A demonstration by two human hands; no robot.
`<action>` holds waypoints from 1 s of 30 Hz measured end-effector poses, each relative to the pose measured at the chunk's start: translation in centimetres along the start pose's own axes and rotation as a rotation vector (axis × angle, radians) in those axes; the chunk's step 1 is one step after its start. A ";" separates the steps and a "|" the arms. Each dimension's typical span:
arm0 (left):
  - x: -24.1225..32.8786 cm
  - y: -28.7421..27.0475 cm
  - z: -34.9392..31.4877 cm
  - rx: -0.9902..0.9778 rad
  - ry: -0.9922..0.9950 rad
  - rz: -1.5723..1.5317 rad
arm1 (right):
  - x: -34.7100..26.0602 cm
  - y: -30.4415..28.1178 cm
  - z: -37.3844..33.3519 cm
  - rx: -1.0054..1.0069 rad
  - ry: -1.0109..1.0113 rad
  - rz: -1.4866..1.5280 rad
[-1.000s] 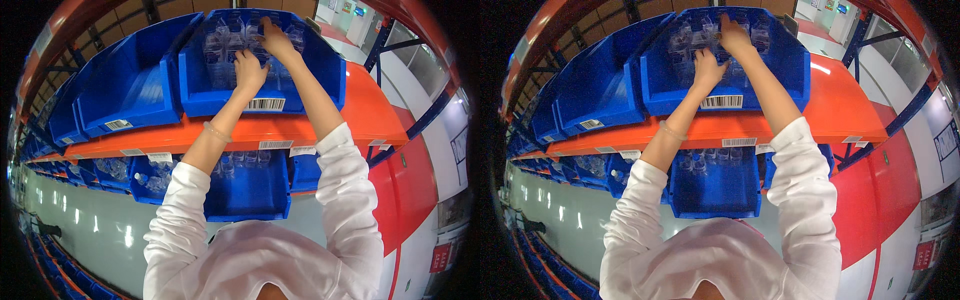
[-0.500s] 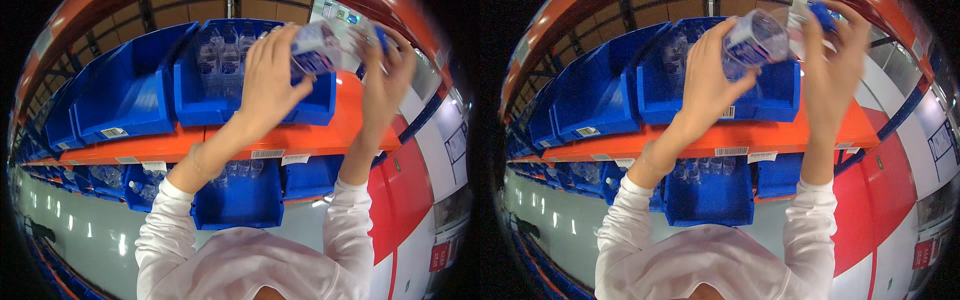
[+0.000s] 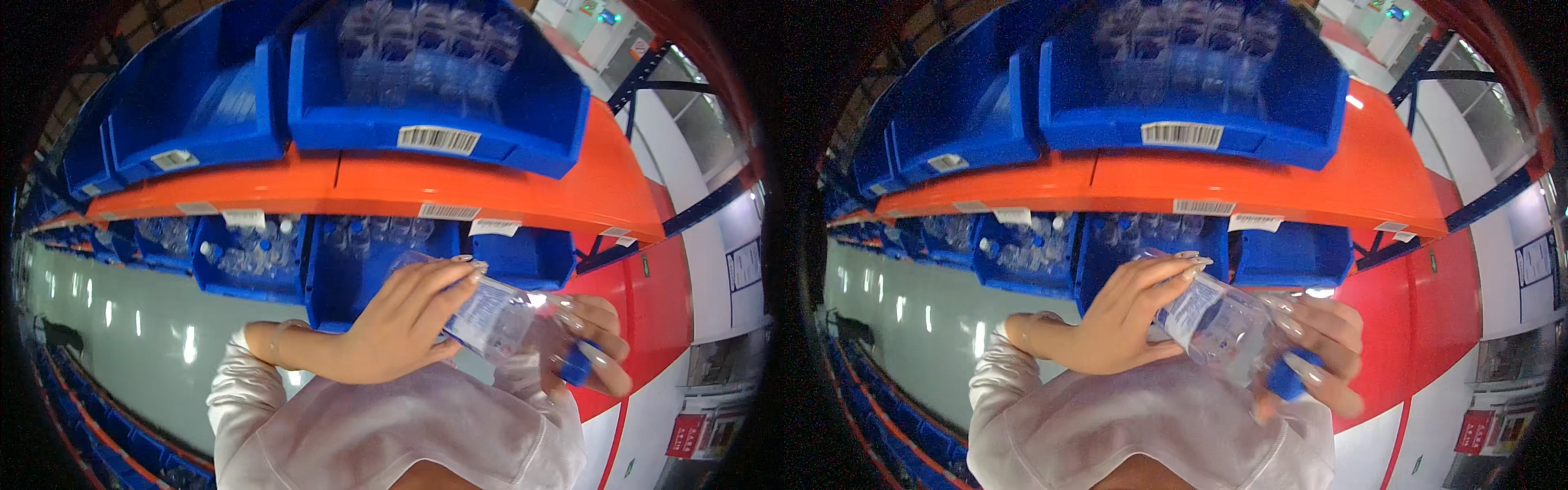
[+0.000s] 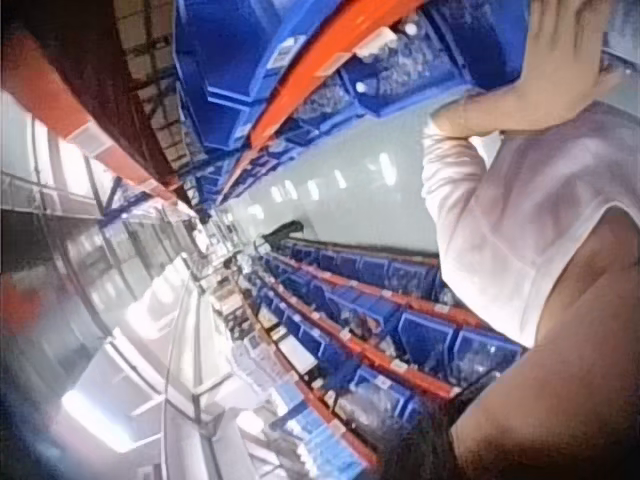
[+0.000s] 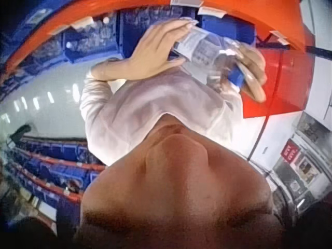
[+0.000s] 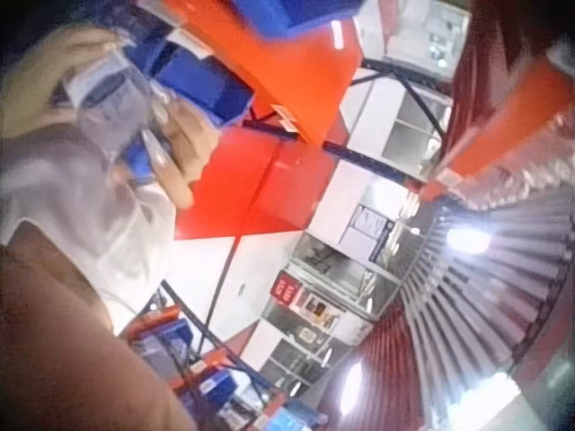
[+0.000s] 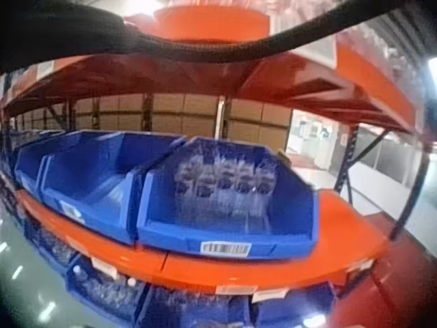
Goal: The person repeatedly picks up plastic water bottles from blue bins on orange shelves and places them into adjacent bins. The person handles bottles one at a time, moving them between bins across the shelf.
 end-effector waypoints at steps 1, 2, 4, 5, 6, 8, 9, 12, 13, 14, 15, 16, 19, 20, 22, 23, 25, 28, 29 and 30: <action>-0.8 0.9 -1.6 -0.003 -0.108 -0.022 | -0.2 0.8 -1.4 -0.022 0.039 -0.036; -1.8 1.8 -2.9 -0.003 -0.204 -0.053 | 0.1 1.4 -1.8 -0.298 0.173 -0.062; -4.6 4.5 -4.9 0.007 -0.373 -0.104 | 0.7 2.0 -4.5 -0.656 0.400 -0.125; -6.0 6.0 -6.4 0.046 -0.473 -0.112 | 1.2 2.6 -6.9 -0.750 0.491 -0.125; -7.5 7.6 -7.8 0.072 -0.565 -0.120 | 1.5 2.7 -9.4 -0.813 0.559 -0.138; -10.6 10.3 -9.7 0.083 -0.657 -0.130 | 2.5 3.0 -13.4 -0.932 0.747 -0.176; -12.1 11.5 -10.7 0.091 -0.706 -0.135 | 2.9 3.2 -14.9 -0.902 0.857 -0.155; -16.4 14.5 -13.1 0.197 -0.785 -0.057 | 3.7 4.1 -19.7 -0.944 1.055 -0.182; -18.3 15.6 -13.9 0.215 -0.786 -0.012 | 4.1 4.4 -21.8 -0.877 1.108 -0.171; -19.6 16.3 -14.1 0.258 -0.801 0.040 | 4.7 5.1 -23.3 -0.868 1.173 -0.170; -20.8 17.0 -14.6 0.313 -0.808 0.102 | 4.9 5.7 -25.0 -0.856 1.222 -0.164; -22.2 17.7 -15.2 0.332 -0.859 0.106 | 5.2 6.4 -26.3 -0.876 1.227 -0.163; -25.6 20.1 -17.4 0.386 -1.029 0.103 | 5.8 8.7 -30.1 -0.865 1.165 -0.153; -26.5 20.9 -18.1 0.405 -1.095 0.089 | 6.1 9.3 -31.7 -0.901 1.191 -0.165; -28.9 22.5 -19.5 0.390 -1.218 0.044 | 6.9 10.3 -34.2 -0.940 1.225 -0.183; -29.5 23.4 -19.9 0.387 -1.237 0.027 | 7.2 10.6 -35.2 -0.947 1.239 -0.193; -30.4 24.0 -19.6 0.377 -1.262 0.003 | 8.1 11.1 -37.5 -0.957 1.271 -0.203; -31.9 24.8 -19.7 0.408 -1.206 0.128 | 9.0 11.9 -39.8 -0.991 1.350 -0.226; -32.5 25.3 -20.1 0.416 -1.179 0.169 | 9.2 12.3 -40.0 -0.985 1.356 -0.234; -33.0 25.3 -19.8 0.419 -1.239 0.113 | 9.6 12.4 -40.6 -0.969 1.368 -0.254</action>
Point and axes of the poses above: each hand's wrist, its own z-axis towards the middle knuckle, its own y-axis out of the palm, x = y × z, the point moved 4 cm from there along z, towards the middle knuckle, and after that the axes turned 2 degrees about x, right-handed, at the moved point
